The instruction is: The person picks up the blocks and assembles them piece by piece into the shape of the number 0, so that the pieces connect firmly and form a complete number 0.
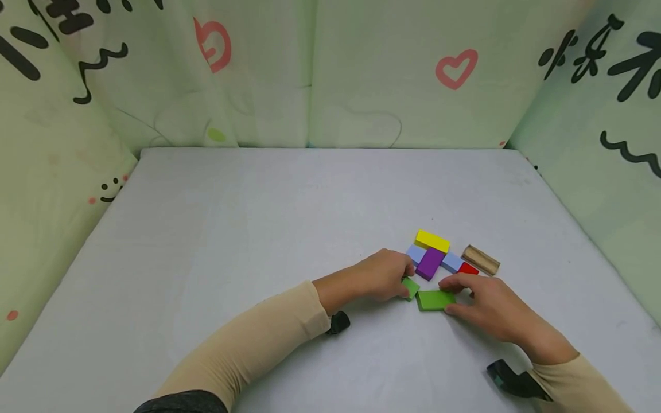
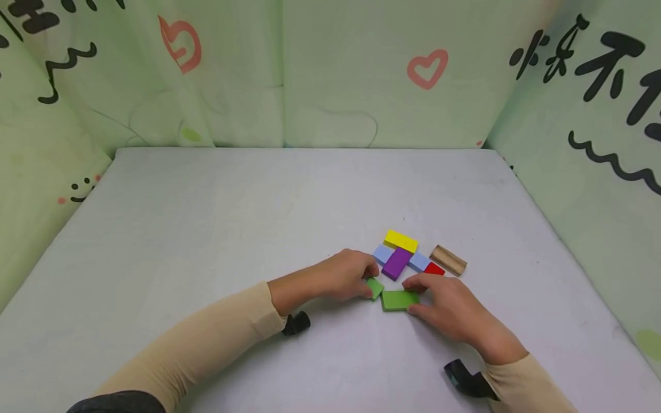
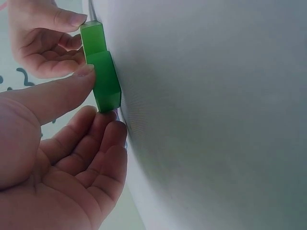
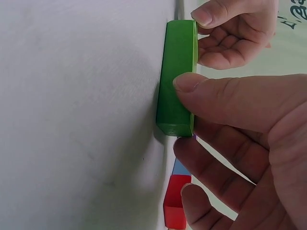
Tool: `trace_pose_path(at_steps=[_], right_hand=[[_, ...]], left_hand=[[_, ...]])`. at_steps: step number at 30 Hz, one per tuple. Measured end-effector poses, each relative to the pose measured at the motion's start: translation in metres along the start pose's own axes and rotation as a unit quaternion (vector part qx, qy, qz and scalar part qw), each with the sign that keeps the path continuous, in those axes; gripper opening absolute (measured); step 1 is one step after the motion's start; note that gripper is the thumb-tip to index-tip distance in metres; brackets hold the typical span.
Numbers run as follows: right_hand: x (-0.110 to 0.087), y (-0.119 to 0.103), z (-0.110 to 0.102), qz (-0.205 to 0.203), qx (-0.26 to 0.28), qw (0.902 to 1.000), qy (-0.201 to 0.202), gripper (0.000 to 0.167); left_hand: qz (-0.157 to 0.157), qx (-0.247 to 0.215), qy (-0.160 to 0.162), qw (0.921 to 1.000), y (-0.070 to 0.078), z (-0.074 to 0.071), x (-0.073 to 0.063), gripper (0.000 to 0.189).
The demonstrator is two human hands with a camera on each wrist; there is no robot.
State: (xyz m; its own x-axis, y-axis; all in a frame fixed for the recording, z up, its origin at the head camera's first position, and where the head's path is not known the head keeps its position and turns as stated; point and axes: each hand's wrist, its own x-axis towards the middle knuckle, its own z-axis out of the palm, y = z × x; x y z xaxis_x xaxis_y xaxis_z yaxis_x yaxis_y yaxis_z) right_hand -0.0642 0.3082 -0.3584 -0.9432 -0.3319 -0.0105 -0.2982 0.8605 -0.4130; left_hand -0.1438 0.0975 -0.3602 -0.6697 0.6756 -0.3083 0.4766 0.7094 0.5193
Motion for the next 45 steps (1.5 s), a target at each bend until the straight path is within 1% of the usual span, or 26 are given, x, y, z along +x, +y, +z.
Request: trace_pose_path(at_steps=[14,24,34,45], right_hand=[[0.0016,-0.0005,-0.0005,0.001,0.004,0.9999,-0.009,0.034],[0.0023,-0.0019,-0.0007,0.014,0.006,0.9998,-0.014,0.034],[0.0022,-0.0012,0.0005,0.009,0.004,0.9999,-0.008,0.034],[0.0028,-0.0016,-0.0002,0.009,0.003,0.9999,-0.011,0.034]], left_hand=[[0.016,0.003,0.004,0.9999,-0.0011,-0.0007,0.0002,0.041],[0.013,0.008,0.002,0.9999,-0.0001,-0.0019,-0.0003,0.04],[0.013,0.009,0.005,0.9999,-0.0004,-0.002,-0.0013,0.04],[0.012,0.009,0.008,0.9999,0.0006,-0.0018,-0.0015,0.041]])
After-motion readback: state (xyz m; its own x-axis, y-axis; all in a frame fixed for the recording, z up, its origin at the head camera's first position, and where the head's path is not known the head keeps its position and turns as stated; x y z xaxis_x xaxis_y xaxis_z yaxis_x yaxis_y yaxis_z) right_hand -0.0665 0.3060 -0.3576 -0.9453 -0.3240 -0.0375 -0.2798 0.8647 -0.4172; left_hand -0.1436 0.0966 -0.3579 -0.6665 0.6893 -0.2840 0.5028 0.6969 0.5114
